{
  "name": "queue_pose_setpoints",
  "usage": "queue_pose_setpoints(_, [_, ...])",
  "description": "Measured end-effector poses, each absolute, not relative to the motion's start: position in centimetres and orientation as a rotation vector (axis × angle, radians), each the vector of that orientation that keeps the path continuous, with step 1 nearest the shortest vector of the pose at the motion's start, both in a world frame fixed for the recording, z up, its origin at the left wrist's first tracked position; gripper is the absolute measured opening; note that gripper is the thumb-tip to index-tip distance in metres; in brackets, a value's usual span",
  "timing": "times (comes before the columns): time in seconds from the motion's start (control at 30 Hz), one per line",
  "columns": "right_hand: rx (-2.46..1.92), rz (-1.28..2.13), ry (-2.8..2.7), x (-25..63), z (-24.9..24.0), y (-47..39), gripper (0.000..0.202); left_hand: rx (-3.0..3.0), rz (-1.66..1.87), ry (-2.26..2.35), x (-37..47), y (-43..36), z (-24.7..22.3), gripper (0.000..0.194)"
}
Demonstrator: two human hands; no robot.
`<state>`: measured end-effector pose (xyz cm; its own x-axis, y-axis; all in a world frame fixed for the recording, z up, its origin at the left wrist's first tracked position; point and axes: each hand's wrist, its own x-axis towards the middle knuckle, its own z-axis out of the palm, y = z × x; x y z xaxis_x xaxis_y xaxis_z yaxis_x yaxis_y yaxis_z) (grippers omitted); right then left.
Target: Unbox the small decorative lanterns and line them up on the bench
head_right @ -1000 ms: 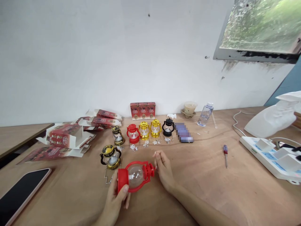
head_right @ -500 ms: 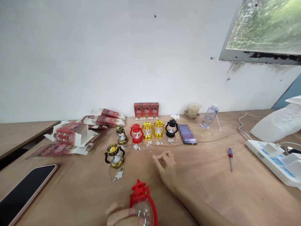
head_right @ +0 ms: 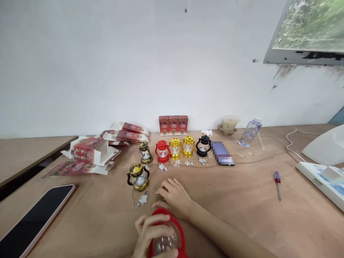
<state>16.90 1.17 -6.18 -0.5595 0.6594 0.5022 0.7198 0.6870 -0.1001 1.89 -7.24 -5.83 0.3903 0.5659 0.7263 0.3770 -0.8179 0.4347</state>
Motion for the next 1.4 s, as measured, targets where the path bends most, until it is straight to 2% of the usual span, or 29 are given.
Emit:
queue_pose_setpoints(0.07, [-1.105,-0.117,-2.409,17.1,-6.2,1.2,0.020,2.522,1.413,0.832,1.8,-6.3,-5.8,0.016])
queue_pose_setpoints(0.2, [-1.066,0.064,-2.296,17.5,-5.8,0.9,0.037,2.636,1.525,0.724,0.9,-3.9,-4.9,0.027])
queue_pose_setpoints(0.27, [-1.030,0.170,-2.096,17.8,-5.5,0.5,0.034,2.716,1.601,0.727,0.3,-2.4,-4.4,0.039])
queue_pose_setpoints(0.37, [-1.036,0.204,-1.699,18.4,-5.7,-0.4,0.029,2.728,1.606,0.910,-0.2,-0.8,-3.9,0.046])
queue_pose_setpoints(0.47, [-0.865,0.131,-1.559,18.7,-6.2,-1.7,0.029,2.650,1.609,1.037,0.1,-0.7,-4.0,0.041])
queue_pose_setpoints(0.57, [-0.720,0.078,-1.682,18.4,-6.2,-2.8,0.026,2.576,1.654,1.064,0.6,-1.2,-4.0,0.035])
queue_pose_setpoints(0.73, [-0.810,0.103,-1.742,17.8,-4.6,-3.0,0.019,2.655,1.488,1.095,0.5,-1.3,-3.8,0.029])
queue_pose_setpoints(0.87, [-0.822,0.071,-1.805,17.7,-4.1,-2.8,0.011,2.619,1.541,1.125,0.5,-1.2,-3.7,0.025])
queue_pose_setpoints(1.2, [-0.858,0.038,-1.828,17.0,-4.6,-2.3,0.012,2.714,1.509,1.192,0.8,-1.6,-3.1,0.025])
queue_pose_setpoints(1.4, [-0.730,0.181,-1.707,17.0,-5.1,-2.3,0.012,2.773,1.506,1.130,0.4,-1.0,-3.3,0.030])
